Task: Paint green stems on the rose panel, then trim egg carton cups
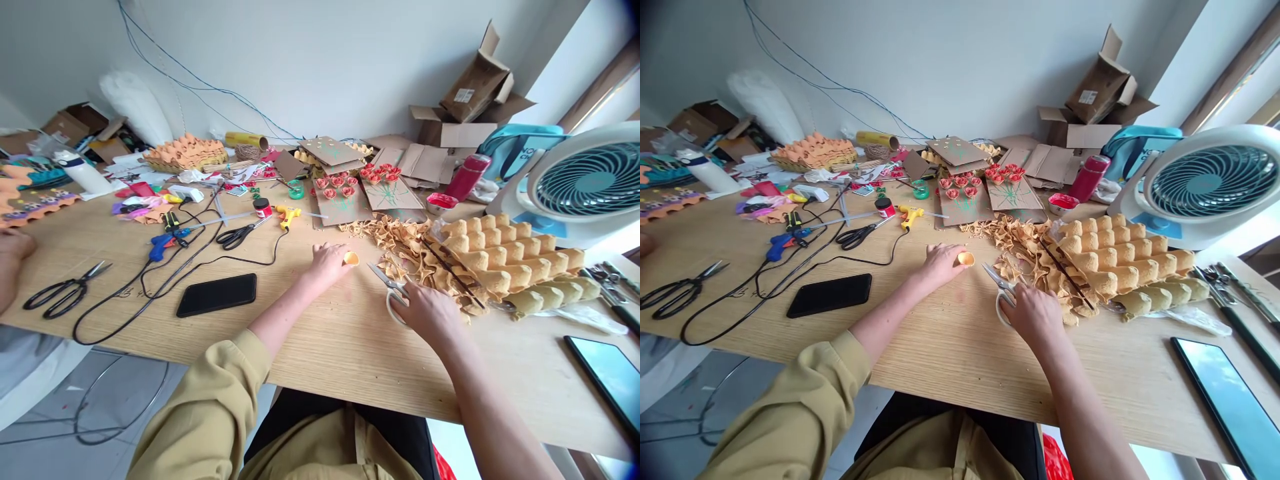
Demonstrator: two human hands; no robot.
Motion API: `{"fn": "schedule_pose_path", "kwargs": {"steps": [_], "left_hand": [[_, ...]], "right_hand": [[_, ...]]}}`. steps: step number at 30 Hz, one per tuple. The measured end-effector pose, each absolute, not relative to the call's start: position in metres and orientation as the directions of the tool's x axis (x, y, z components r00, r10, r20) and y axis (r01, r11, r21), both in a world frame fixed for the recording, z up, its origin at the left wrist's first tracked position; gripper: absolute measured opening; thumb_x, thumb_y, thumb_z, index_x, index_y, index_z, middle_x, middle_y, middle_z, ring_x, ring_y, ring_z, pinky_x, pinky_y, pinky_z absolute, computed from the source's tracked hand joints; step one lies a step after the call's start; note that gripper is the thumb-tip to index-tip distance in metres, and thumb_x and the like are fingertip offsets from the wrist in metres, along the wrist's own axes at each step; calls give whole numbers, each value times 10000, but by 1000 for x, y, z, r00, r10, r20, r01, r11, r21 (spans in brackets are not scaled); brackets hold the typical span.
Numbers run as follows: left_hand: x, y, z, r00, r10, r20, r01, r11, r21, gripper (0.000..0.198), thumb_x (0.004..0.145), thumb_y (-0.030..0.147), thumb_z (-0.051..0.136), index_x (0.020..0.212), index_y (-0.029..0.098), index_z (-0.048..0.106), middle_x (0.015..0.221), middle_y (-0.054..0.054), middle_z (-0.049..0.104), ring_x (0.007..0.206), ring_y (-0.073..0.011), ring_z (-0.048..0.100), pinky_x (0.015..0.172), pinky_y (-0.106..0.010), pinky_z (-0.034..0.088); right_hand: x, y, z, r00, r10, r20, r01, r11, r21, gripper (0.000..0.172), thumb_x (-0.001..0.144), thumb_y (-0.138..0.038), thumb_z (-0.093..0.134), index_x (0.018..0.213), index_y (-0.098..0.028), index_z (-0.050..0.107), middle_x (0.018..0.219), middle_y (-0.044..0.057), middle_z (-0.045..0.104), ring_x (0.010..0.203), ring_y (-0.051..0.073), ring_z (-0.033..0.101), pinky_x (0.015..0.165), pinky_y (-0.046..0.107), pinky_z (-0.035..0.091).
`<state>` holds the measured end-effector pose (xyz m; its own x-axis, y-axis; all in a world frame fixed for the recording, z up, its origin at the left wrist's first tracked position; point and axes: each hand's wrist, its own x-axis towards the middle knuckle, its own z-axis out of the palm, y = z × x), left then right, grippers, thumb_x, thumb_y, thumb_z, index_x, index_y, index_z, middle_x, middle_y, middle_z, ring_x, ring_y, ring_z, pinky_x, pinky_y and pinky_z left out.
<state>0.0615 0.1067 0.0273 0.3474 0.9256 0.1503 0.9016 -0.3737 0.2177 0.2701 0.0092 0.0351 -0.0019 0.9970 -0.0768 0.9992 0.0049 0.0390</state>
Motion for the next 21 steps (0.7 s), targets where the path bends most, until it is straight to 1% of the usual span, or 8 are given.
{"fn": "schedule_pose_path", "kwargs": {"steps": [3,8,10,14,16,18,21], "left_hand": [[58,105,31,337,930,147,909,-362,208,366,868,386,672,1192,226,613,1141,-93,728,1108,-314,603,923,-438,358],[32,84,43,272,948,165,927,-304,218,555,849,454,689,1326,234,510,1271,-120,660,1214,-332,561,980,-447,374],[21,73,43,219,967,133,942,-245,231,614,833,482,701,1346,223,482,1295,-137,635,1230,-338,557,983,-441,396],[11,57,29,120,991,66,962,-132,240,708,761,527,760,1328,209,479,1283,-154,612,1199,-343,577,955,-425,445],[9,54,20,89,993,72,964,-104,246,648,771,484,760,1290,198,498,1254,-149,619,1174,-333,587,947,-422,461],[8,55,13,71,993,90,960,-93,263,525,799,404,741,1226,186,526,1204,-138,633,1143,-313,598,947,-417,471],[4,57,9,76,986,150,934,-123,334,411,811,296,715,1164,189,534,1151,-113,630,1109,-273,607,957,-399,482]], "right_hand": [[272,9,34,-13,997,-74,999,15,33,370,946,-494,475,899,-172,652,854,118,744,884,271,714,744,344,437],[273,9,33,-8,996,-90,1000,10,23,365,956,-472,462,899,-161,644,878,129,738,913,280,709,749,354,431],[271,9,33,4,995,-103,1000,-3,19,368,956,-470,458,911,-156,645,886,135,736,912,284,708,744,355,431],[267,9,34,39,993,-114,999,-37,26,375,945,-478,479,950,-141,644,924,151,734,914,289,708,749,359,444],[266,8,34,54,992,-115,998,-51,30,373,945,-477,480,952,-141,642,935,154,732,914,291,707,750,362,453],[267,8,32,60,991,-118,998,-56,32,364,939,-480,487,941,-149,637,930,150,728,904,293,704,742,366,461],[275,6,24,17,996,-93,1000,-16,16,345,930,-489,492,915,-172,627,926,141,717,880,291,697,734,370,474]]}}
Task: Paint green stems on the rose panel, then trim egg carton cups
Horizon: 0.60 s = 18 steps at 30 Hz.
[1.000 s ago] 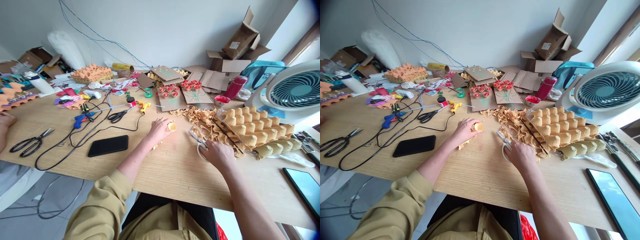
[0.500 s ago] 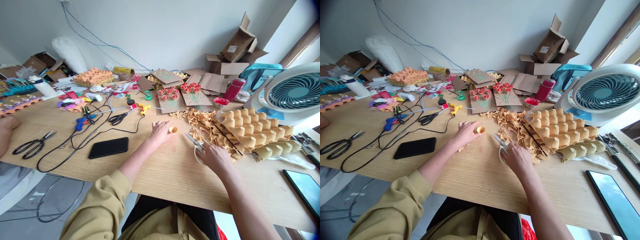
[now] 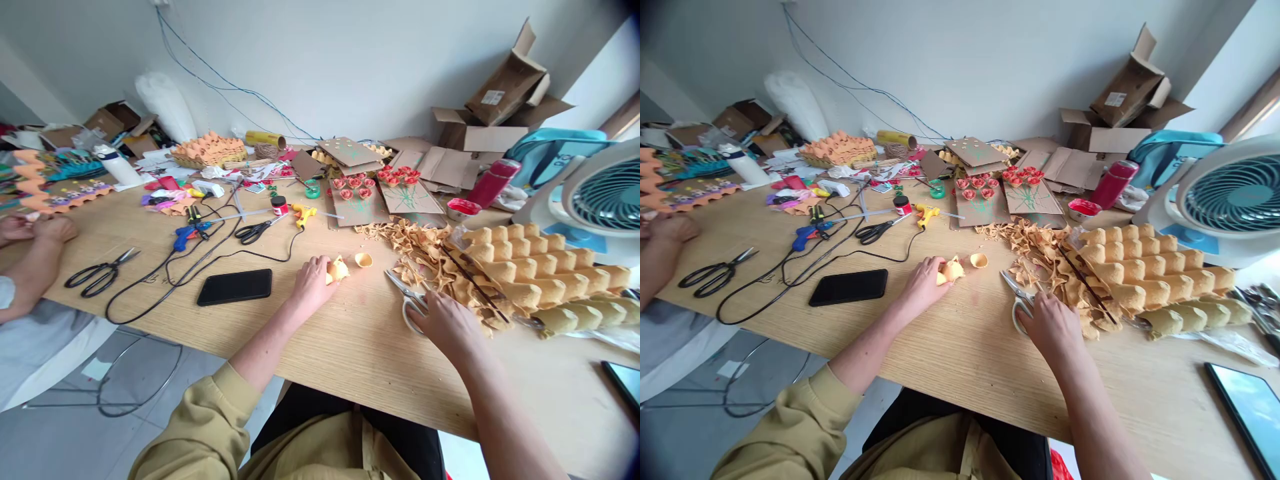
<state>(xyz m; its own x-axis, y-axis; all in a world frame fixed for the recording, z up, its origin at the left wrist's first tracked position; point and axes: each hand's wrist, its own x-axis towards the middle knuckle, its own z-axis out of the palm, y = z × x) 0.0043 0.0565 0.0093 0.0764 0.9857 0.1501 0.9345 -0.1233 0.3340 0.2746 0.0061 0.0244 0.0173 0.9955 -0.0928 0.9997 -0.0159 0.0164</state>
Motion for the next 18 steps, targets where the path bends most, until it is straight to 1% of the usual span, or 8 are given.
{"fn": "schedule_pose_path", "kwargs": {"steps": [4,6,7,9,11,12,14,18], "left_hand": [[5,50,19,141,936,323,848,-282,448,398,809,195,671,1174,214,516,1185,-92,579,1101,-238,604,955,-371,508],[14,44,26,261,884,388,771,-433,467,424,809,177,656,1205,229,511,1193,-85,565,1111,-231,599,963,-365,517],[20,40,29,342,845,411,717,-517,467,440,808,168,650,1220,232,510,1194,-84,561,1125,-230,592,980,-364,513],[34,34,33,484,757,440,607,-652,454,447,805,158,640,1230,219,517,1165,-94,567,1137,-241,585,994,-374,512],[48,29,33,569,686,453,516,-727,454,453,804,146,628,1239,204,516,1158,-109,579,1135,-254,587,1008,-396,506],[55,28,32,593,662,458,481,-748,458,455,804,144,622,1242,199,513,1153,-113,586,1131,-259,589,1009,-404,504],[64,26,29,619,628,471,425,-773,472,434,814,149,607,1235,193,508,1136,-117,603,1111,-260,597,994,-403,510],[70,24,22,593,621,513,364,-774,518,361,860,247,605,1194,165,498,1102,-136,643,1045,-268,626,937,-407,527]], "right_hand": [[287,5,16,-65,998,9,996,65,-68,296,903,-483,534,889,-202,627,918,125,699,848,287,685,728,376,499],[289,5,18,-64,991,116,987,80,-141,304,903,-493,524,905,-210,635,936,129,698,836,297,679,721,398,511],[288,4,22,-51,983,178,972,89,-216,327,906,-508,513,945,-210,641,947,127,699,827,296,680,710,403,517],[284,2,30,-40,964,264,882,159,-444,411,914,-549,498,1098,-206,629,998,119,705,842,279,689,707,387,538],[276,-1,37,-98,955,278,715,262,-649,506,922,-575,498,1267,-211,563,1087,113,703,896,247,696,742,348,556],[273,-3,39,-144,954,264,653,292,-699,536,921,-581,510,1317,-220,529,1118,106,699,898,230,695,751,330,557],[265,-5,40,-192,957,216,633,289,-718,540,907,-580,547,1321,-235,513,1075,78,709,807,199,679,713,311,547],[253,-9,36,-121,966,227,674,248,-696,443,872,-554,606,1179,-238,558,723,-18,640,553,152,544,558,281,470]]}}
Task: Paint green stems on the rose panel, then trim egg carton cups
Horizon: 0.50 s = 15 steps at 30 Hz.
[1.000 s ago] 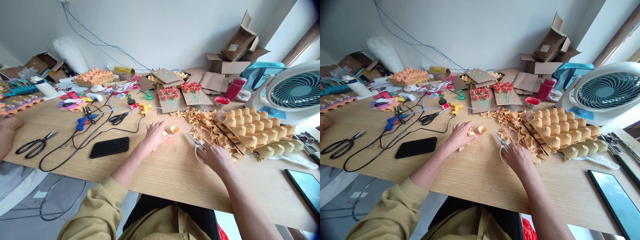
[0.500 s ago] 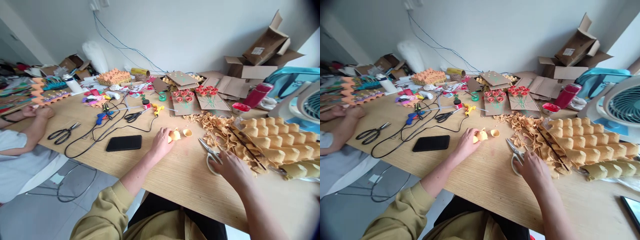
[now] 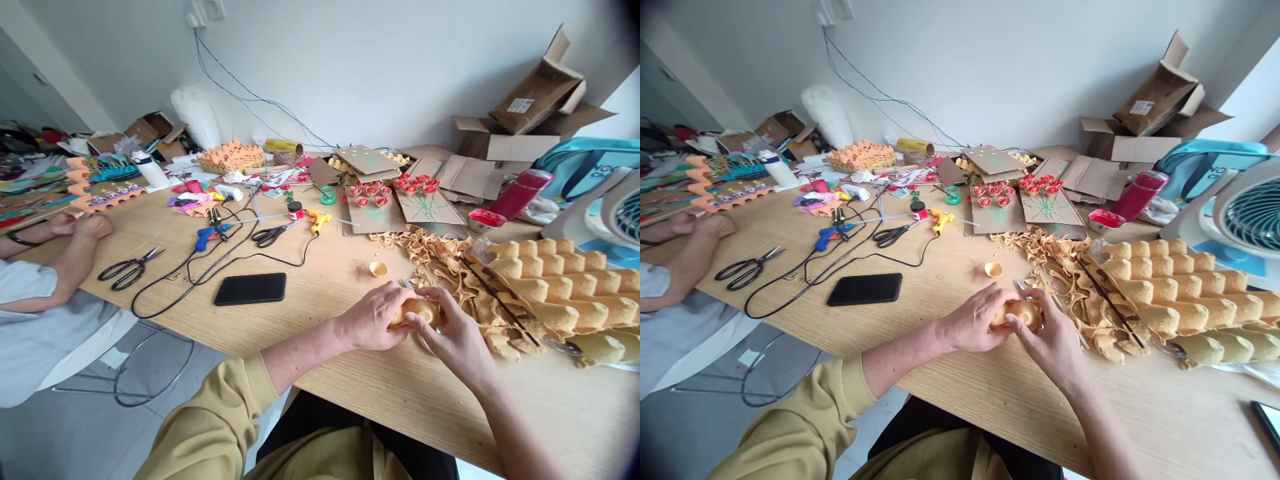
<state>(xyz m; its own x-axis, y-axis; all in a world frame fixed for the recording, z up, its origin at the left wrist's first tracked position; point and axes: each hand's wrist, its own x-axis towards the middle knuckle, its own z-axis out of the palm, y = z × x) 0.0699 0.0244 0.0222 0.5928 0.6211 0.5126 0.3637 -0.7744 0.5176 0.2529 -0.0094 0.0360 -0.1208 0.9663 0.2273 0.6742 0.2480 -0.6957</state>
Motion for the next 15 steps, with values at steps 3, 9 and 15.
{"fn": "schedule_pose_path", "kwargs": {"steps": [3,9,15], "left_hand": [[69,23,21,527,686,502,366,-716,595,402,867,380,643,1176,172,492,1089,-133,672,988,-272,658,891,-409,535],[66,19,24,479,773,416,386,-611,691,373,877,415,654,1152,205,515,1124,-97,694,981,-243,687,848,-345,533],[62,21,31,446,821,356,316,-517,795,367,840,385,704,1125,220,542,1081,-58,706,906,-198,689,784,-294,523]], "right_hand": [[246,-12,35,-108,949,295,625,295,-722,388,861,-515,626,1120,-231,576,745,-6,630,549,148,520,535,276,444],[245,-12,27,-57,957,284,463,278,-842,359,844,-500,680,1070,-250,558,840,6,627,547,130,463,506,265,421],[243,-5,19,-21,968,249,219,247,-944,421,781,-542,744,1010,-257,535,935,36,615,728,174,565,612,285,500]]}}
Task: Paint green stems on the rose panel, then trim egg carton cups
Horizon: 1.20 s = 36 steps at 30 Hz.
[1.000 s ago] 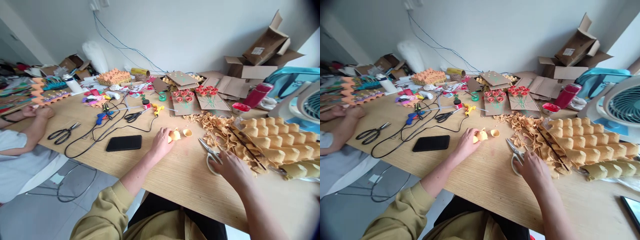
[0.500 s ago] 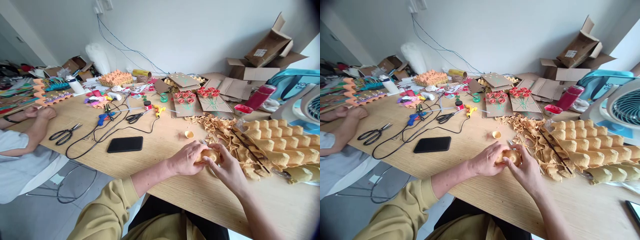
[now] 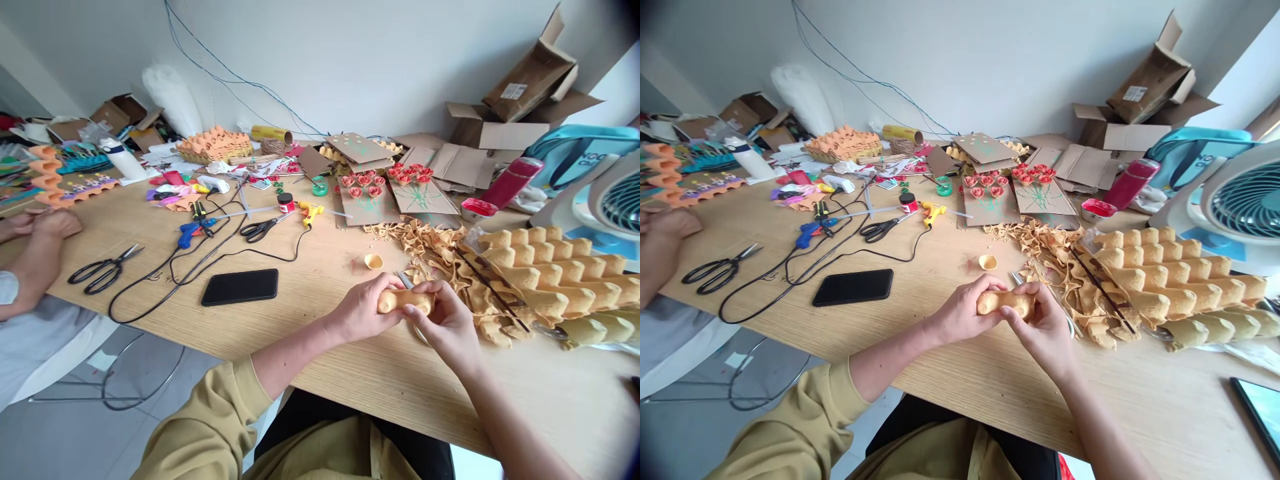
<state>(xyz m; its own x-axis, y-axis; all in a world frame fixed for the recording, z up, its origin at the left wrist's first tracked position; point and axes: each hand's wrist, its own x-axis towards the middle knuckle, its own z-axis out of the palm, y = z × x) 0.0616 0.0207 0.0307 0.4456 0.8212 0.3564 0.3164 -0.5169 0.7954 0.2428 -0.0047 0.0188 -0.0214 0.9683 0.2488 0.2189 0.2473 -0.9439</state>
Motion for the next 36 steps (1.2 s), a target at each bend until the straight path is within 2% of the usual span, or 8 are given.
{"fn": "schedule_pose_path", "kwargs": {"steps": [3,7,14,20,27,31,36], "left_hand": [[60,22,33,416,853,315,287,-452,845,360,818,378,723,1090,212,555,1020,-44,708,815,-167,673,715,-265,504],[59,22,34,409,864,292,231,-408,883,348,799,371,735,1055,204,569,942,-26,692,741,-137,630,650,-239,471],[59,22,34,417,883,217,83,-275,958,361,762,335,767,1034,195,576,963,-39,681,770,-136,626,665,-234,475],[58,20,47,451,889,80,-36,-72,997,320,743,275,726,1011,186,575,858,-9,658,688,-109,585,627,-218,451],[55,19,47,547,837,9,-225,137,965,424,714,374,777,1041,202,570,916,-27,674,736,-129,630,667,-230,466],[56,19,42,612,791,21,-341,239,909,428,698,392,798,1010,212,566,812,-10,661,727,-137,632,677,-243,469],[56,21,42,637,771,19,-357,273,893,400,668,383,820,919,205,564,751,-6,635,703,-131,598,650,-238,441]], "right_hand": [[239,-2,22,-24,972,234,113,235,-965,415,763,-534,767,970,-257,538,885,15,590,725,160,548,625,274,497],[236,-1,28,-21,972,233,55,234,-971,409,742,-530,782,931,-259,540,847,-2,571,706,147,528,617,264,486],[240,1,23,-44,983,178,13,178,-984,425,743,-544,769,955,-256,539,792,-13,573,696,150,547,625,267,497],[241,0,24,-69,994,83,-106,75,-992,472,726,-584,750,959,-260,497,851,-3,598,696,153,590,634,277,519],[239,-5,34,-171,985,-17,-338,-74,-938,476,708,-580,733,961,-275,471,780,-23,607,635,147,614,579,274,542],[239,-7,39,-206,978,-46,-425,-132,-896,481,680,-577,734,956,-282,474,764,-26,599,620,147,606,539,268,534],[240,-6,36,-228,973,-38,-518,-154,-841,460,651,-509,805,924,-261,530,799,-17,619,594,118,574,493,238,543]]}}
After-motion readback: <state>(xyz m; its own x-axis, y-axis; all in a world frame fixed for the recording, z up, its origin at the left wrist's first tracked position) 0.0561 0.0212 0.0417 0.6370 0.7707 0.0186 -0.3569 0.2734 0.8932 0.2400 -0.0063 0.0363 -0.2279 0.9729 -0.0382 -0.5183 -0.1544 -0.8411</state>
